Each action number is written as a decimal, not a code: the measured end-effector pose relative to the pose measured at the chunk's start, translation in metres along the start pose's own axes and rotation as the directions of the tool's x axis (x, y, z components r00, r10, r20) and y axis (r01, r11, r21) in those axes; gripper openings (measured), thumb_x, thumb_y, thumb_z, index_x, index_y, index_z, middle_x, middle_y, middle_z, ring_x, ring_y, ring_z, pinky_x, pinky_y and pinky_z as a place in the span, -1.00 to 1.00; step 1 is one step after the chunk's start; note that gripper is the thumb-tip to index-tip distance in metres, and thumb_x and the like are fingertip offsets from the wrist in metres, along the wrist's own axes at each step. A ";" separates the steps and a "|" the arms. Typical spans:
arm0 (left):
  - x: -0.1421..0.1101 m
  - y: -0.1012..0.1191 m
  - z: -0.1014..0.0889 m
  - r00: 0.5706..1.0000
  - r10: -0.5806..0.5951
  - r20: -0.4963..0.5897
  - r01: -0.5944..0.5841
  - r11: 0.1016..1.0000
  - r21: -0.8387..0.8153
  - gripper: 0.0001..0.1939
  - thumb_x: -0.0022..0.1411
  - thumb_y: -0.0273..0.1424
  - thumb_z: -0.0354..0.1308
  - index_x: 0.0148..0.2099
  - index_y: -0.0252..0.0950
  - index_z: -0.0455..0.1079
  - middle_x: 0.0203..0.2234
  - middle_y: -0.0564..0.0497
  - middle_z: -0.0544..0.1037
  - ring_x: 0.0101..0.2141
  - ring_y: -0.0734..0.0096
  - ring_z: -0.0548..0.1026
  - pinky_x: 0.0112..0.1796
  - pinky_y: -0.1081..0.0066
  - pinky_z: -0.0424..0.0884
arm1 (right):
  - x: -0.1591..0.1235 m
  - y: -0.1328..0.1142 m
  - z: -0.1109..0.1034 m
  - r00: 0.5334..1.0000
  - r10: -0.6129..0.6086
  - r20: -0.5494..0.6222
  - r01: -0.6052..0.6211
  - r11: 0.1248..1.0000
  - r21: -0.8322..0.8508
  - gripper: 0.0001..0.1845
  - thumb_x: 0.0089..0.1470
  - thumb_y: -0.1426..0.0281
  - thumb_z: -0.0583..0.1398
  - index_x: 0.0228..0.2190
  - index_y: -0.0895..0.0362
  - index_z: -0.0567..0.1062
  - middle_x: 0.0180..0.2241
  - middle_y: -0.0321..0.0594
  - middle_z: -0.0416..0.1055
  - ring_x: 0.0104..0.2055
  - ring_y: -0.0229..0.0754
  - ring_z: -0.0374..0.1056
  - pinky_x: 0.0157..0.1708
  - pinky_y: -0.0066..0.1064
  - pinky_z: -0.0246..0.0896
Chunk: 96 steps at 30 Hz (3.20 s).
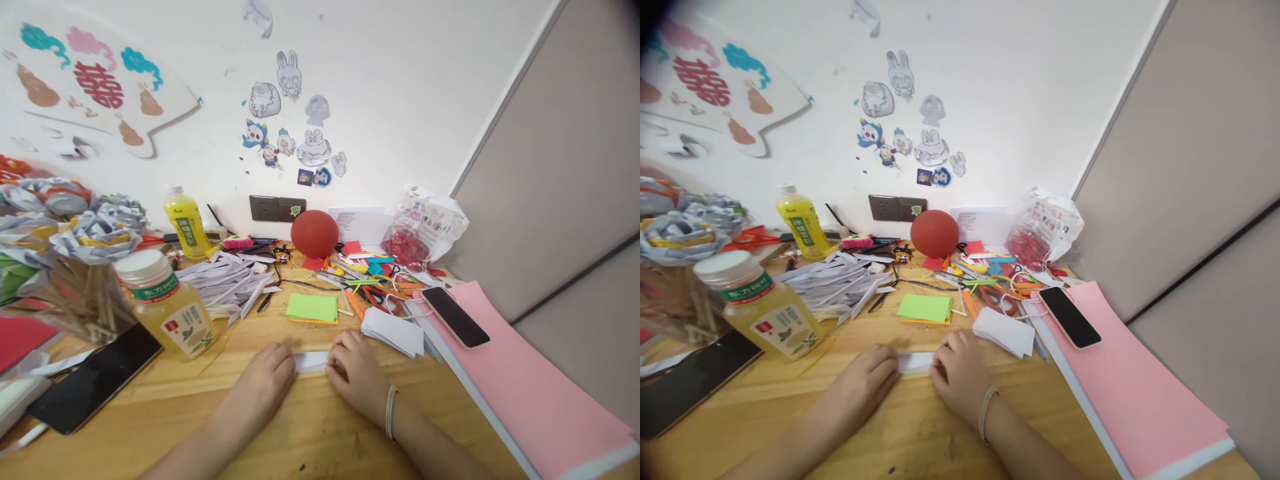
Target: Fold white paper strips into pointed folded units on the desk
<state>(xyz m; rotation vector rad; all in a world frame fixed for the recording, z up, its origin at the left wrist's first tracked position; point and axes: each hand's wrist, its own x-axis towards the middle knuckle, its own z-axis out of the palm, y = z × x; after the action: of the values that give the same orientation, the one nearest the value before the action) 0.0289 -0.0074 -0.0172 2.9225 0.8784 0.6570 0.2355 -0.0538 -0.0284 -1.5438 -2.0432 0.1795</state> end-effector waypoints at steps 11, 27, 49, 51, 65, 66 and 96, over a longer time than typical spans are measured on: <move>0.010 0.009 0.000 0.969 -0.239 0.061 0.231 0.966 0.113 -0.80 0.24 -0.49 -0.06 -0.38 -0.32 0.37 -0.36 -0.11 0.41 -0.29 0.17 0.35 -0.28 0.24 0.32 | 0.003 -0.007 0.003 0.981 0.192 -0.028 -0.190 0.981 0.045 -0.84 -0.10 0.51 0.28 -0.56 0.15 0.37 -0.38 -0.27 0.28 -0.25 -0.16 0.17 -0.25 -0.34 0.04; 0.000 -0.009 -0.003 0.929 -0.366 0.050 0.369 0.925 -0.092 -0.87 0.14 -0.30 0.12 -0.33 -0.24 0.40 -0.28 -0.04 0.43 -0.23 0.19 0.37 -0.23 0.25 0.29 | 0.002 0.004 -0.006 0.986 0.165 0.030 -0.168 0.974 0.149 -0.89 -0.09 0.54 0.27 -0.52 0.12 0.44 -0.37 -0.30 0.31 -0.24 -0.17 0.22 -0.24 -0.36 0.07; 0.009 0.021 -0.009 0.904 -0.287 0.317 0.423 0.708 -0.565 -0.71 0.16 -0.34 -0.06 -0.45 -0.30 0.44 -0.54 0.02 0.53 -0.48 0.38 0.43 -0.41 0.48 0.31 | -0.001 -0.015 -0.008 0.997 -0.059 -0.050 0.067 0.981 0.180 -0.92 0.01 0.47 0.20 -0.50 0.10 0.41 -0.50 -0.34 0.39 -0.37 -0.22 0.26 -0.30 -0.36 0.04; 0.010 0.021 -0.009 0.902 -0.322 0.287 0.430 0.724 -0.540 -0.71 0.15 -0.36 -0.06 -0.48 -0.30 0.43 -0.56 0.02 0.53 -0.48 0.39 0.43 -0.42 0.49 0.29 | -0.002 -0.016 -0.007 0.994 -0.099 -0.055 0.106 0.984 0.142 -0.91 -0.01 0.45 0.22 -0.51 0.10 0.40 -0.50 -0.35 0.39 -0.37 -0.21 0.24 -0.28 -0.34 0.01; 0.017 0.032 -0.021 0.908 -0.413 0.071 0.354 0.663 -0.660 -0.75 0.14 -0.29 0.00 -0.47 -0.29 0.40 -0.54 0.02 0.52 -0.46 0.38 0.46 -0.38 0.48 0.34 | -0.006 -0.030 -0.009 0.980 -0.023 -0.196 0.081 0.953 0.292 -0.76 0.21 0.28 0.00 -0.30 0.13 0.40 -0.42 -0.23 0.37 -0.37 -0.20 0.26 -0.36 -0.40 0.11; 0.016 0.034 -0.021 0.905 -0.422 0.057 0.357 0.678 -0.643 -0.75 0.14 -0.31 -0.01 -0.49 -0.29 0.37 -0.57 0.03 0.50 -0.49 0.40 0.44 -0.41 0.49 0.33 | -0.006 -0.031 -0.010 0.979 -0.057 -0.194 0.113 0.951 0.288 -0.75 0.22 0.27 -0.01 -0.26 0.13 0.39 -0.39 -0.22 0.37 -0.35 -0.20 0.26 -0.33 -0.39 0.11; 0.010 0.036 -0.015 0.954 -0.221 0.202 0.297 0.781 -0.549 -0.72 0.25 -0.31 -0.15 -0.50 -0.26 0.16 -0.55 0.04 0.35 -0.46 0.39 0.34 -0.40 0.45 0.24 | -0.008 -0.024 -0.007 0.990 0.074 0.123 -0.125 0.862 0.491 -0.72 0.07 0.23 0.16 -0.55 0.15 0.39 -0.54 -0.31 0.32 -0.45 -0.25 0.23 -0.41 -0.46 0.07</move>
<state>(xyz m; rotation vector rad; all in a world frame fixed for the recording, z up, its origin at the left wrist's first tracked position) 0.0490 -0.0334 0.0054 2.2232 0.8598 0.5792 0.2202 -0.0711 -0.0148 -1.3250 -1.7941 0.7780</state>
